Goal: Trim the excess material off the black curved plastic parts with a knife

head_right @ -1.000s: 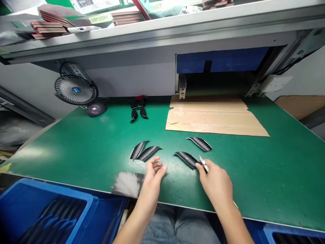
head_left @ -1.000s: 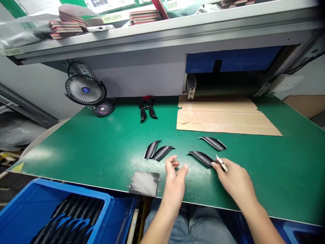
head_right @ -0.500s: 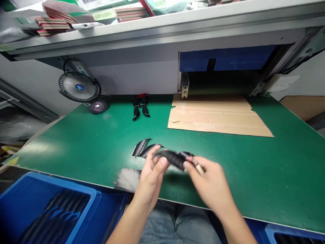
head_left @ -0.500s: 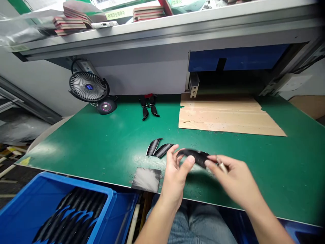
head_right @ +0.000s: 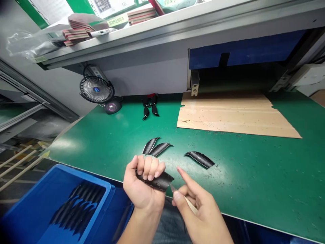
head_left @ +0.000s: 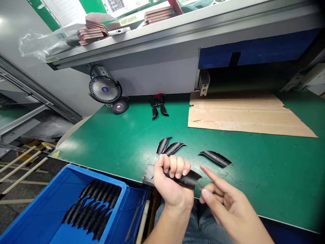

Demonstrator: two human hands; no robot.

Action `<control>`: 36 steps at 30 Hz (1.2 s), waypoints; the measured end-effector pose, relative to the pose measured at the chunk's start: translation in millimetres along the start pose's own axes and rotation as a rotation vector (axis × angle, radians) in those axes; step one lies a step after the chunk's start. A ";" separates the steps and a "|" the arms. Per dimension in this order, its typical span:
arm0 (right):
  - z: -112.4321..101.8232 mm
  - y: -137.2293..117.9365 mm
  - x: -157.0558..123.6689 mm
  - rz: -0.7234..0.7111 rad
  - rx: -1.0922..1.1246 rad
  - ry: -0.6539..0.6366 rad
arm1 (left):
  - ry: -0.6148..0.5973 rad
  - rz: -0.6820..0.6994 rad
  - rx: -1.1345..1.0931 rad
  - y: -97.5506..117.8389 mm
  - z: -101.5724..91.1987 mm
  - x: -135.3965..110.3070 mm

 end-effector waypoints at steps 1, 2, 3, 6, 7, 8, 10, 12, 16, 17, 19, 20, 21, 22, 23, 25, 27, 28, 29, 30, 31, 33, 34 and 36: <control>2.1 0.1 1.1 0.025 0.047 -0.021 | -0.010 -0.003 0.003 -0.6 0.8 -1.6; 3.4 0.5 2.5 0.039 0.078 -0.044 | -0.020 -0.010 0.009 -1.3 1.6 -3.0; 4.1 1.3 3.9 0.048 0.092 -0.074 | -0.030 -0.012 0.015 -1.7 2.2 -4.1; 3.0 4.3 7.5 0.066 0.056 -0.186 | -0.050 0.002 0.036 -2.2 2.4 -6.3; 1.9 4.4 8.2 0.063 0.028 -0.217 | -0.053 0.010 0.046 -2.2 2.2 -6.8; 0.4 3.8 8.8 0.055 0.000 -0.236 | -0.054 0.017 0.056 -2.3 2.0 -7.4; -2.8 0.4 9.2 0.027 -0.055 -0.247 | -0.061 0.025 0.075 -2.7 1.9 -8.6; -4.9 -4.3 8.9 -0.006 -0.113 -0.247 | -0.067 0.030 0.088 -3.3 2.0 -10.2; -5.4 -10.4 9.1 -0.109 -0.276 -0.224 | -0.061 0.050 0.095 -4.2 0.4 -12.6; -5.1 -10.8 9.3 -0.138 -0.301 -0.214 | -0.057 0.055 0.095 -4.3 -0.3 -12.8; -4.3 -10.2 9.9 -0.176 -0.324 -0.201 | -0.049 0.059 0.100 -4.4 -1.7 -12.9; -3.9 -9.6 10.0 -0.188 -0.333 -0.196 | -0.048 0.059 0.103 -4.5 -2.1 -12.8; -3.7 -9.3 10.0 -0.199 -0.348 -0.186 | -0.044 0.060 0.107 -4.5 -2.4 -12.6; -3.7 -9.3 9.7 -0.211 -0.374 -0.172 | -0.040 0.062 0.109 -4.4 -2.6 -12.4; -3.8 -9.6 9.2 -0.224 -0.407 -0.154 | -0.036 0.063 0.111 -4.5 -2.5 -12.1; -4.5 -10.8 7.6 -0.254 -0.477 -0.112 | -0.028 0.065 0.111 -4.8 -2.1 -11.8; -5.0 -12.0 5.8 -0.279 -0.537 -0.082 | -0.021 0.065 0.111 -5.2 -1.6 -11.9; -5.2 -12.5 5.1 -0.292 -0.561 -0.066 | -0.017 0.065 0.112 -5.3 -1.4 -12.0; -5.2 -13.0 4.6 -0.306 -0.581 -0.053 | -0.012 0.067 0.112 -5.3 -1.3 -12.2; -5.1 -13.4 4.4 -0.318 -0.598 -0.042 | -0.006 0.068 0.111 -5.2 -1.3 -12.5; -4.9 -13.8 4.5 -0.330 -0.611 -0.031 | -0.002 0.067 0.110 -4.9 -1.3 -12.7; -4.4 -14.0 5.0 -0.347 -0.632 -0.013 | 0.006 0.064 0.107 -4.4 -1.4 -13.0; -4.0 -13.9 5.1 -0.352 -0.641 -0.008 | 0.009 0.061 0.108 -4.1 -1.4 -13.1; -3.6 -13.3 4.6 -0.368 -0.656 0.003 | 0.011 0.056 0.113 -3.6 -1.3 -13.1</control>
Point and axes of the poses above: each hand's wrist, its own x-axis towards the middle knuckle, its own z-axis out of the palm, y = z × x, the point moved 3 cm from there along x, towards the middle knuckle, and after that the axes turned 9 degrees about -x, right-handed, at the moved point
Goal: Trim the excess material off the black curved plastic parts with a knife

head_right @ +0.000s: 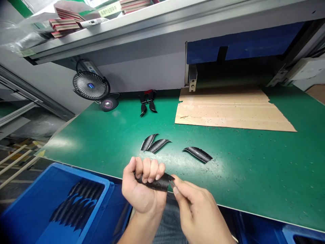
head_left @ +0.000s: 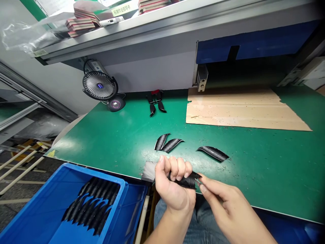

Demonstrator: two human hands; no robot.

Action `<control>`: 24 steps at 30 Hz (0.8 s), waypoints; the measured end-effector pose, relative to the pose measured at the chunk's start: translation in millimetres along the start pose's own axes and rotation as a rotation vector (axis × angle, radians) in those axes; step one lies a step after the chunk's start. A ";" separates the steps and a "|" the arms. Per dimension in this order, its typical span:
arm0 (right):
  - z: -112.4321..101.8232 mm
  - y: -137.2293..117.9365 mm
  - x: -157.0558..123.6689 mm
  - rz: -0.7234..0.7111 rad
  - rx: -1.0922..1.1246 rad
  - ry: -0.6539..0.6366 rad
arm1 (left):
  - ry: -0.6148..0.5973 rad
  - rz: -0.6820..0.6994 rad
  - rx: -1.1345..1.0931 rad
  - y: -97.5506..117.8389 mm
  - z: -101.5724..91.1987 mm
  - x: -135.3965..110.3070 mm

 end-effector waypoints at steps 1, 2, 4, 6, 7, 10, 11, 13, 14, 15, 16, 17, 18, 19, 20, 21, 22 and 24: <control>0.4 0.2 -0.8 -0.004 -0.008 0.002 | -0.001 0.001 0.003 0.2 0.1 0.0; 0.7 0.6 -1.8 -0.007 -0.017 0.002 | -0.002 0.000 0.007 0.2 0.1 0.0; 1.4 1.7 -4.0 -0.008 -0.043 -0.002 | -0.004 0.002 0.011 0.0 -0.1 0.0; 1.8 2.8 -5.6 -0.012 -0.100 -0.006 | -0.002 0.003 0.016 -0.4 -0.7 0.1; 1.8 2.8 -6.2 -0.027 -0.152 0.005 | 0.002 0.003 0.018 -0.5 -0.9 0.2; 0.2 -0.8 -8.9 -0.133 -0.444 0.125 | 0.024 -0.006 0.012 -0.2 -1.1 2.2; -0.2 -3.2 -10.7 -0.181 -0.561 0.187 | 0.036 -0.015 0.006 0.2 -1.0 3.5; -0.6 -8.3 -15.7 -0.272 -0.736 0.312 | 0.059 -0.036 -0.013 1.5 -0.7 7.1; -0.7 -10.2 -18.3 -0.295 -0.764 0.361 | 0.070 -0.047 -0.022 2.2 -0.7 9.1; -1.3 -11.5 -20.5 -0.303 -0.740 0.406 | 0.079 -0.054 -0.030 2.8 -0.8 10.9; -2.4 -12.2 -22.0 -0.294 -0.665 0.449 | 0.083 -0.059 -0.038 3.1 -1.0 12.3; -4.1 -11.9 -22.1 -0.255 -0.546 0.485 | 0.083 -0.058 -0.043 2.9 -1.4 13.0; -6.0 -10.3 -20.7 -0.184 -0.395 0.516 | 0.077 -0.056 -0.043 2.0 -1.7 12.7; -7.4 -7.8 -17.6 -0.092 -0.232 0.529 | 0.063 -0.057 -0.038 0.2 -2.1 11.3; -7.8 -5.1 -13.1 0.010 -0.078 0.516 | 0.037 -0.064 -0.028 -2.4 -2.3 8.9; -7.1 -2.7 -7.7 0.112 0.053 0.473 | 0.001 -0.080 -0.014 -5.6 -2.3 5.9; -5.4 -1.1 -2.3 0.199 0.151 0.406 | -0.043 -0.099 0.002 -8.8 -2.3 2.7; -1.5 0.3 5.2 0.278 0.241 0.262 | -0.127 -0.122 0.036 -12.6 -3.0 -1.7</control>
Point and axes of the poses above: each hand's wrist, its own x-axis towards the middle knuckle, its own z-axis out of the palm, y = z × x, the point moved 3 cm from there along x, towards the middle knuckle, and after that the axes turned 9 degrees about -x, right-handed, at the moved point
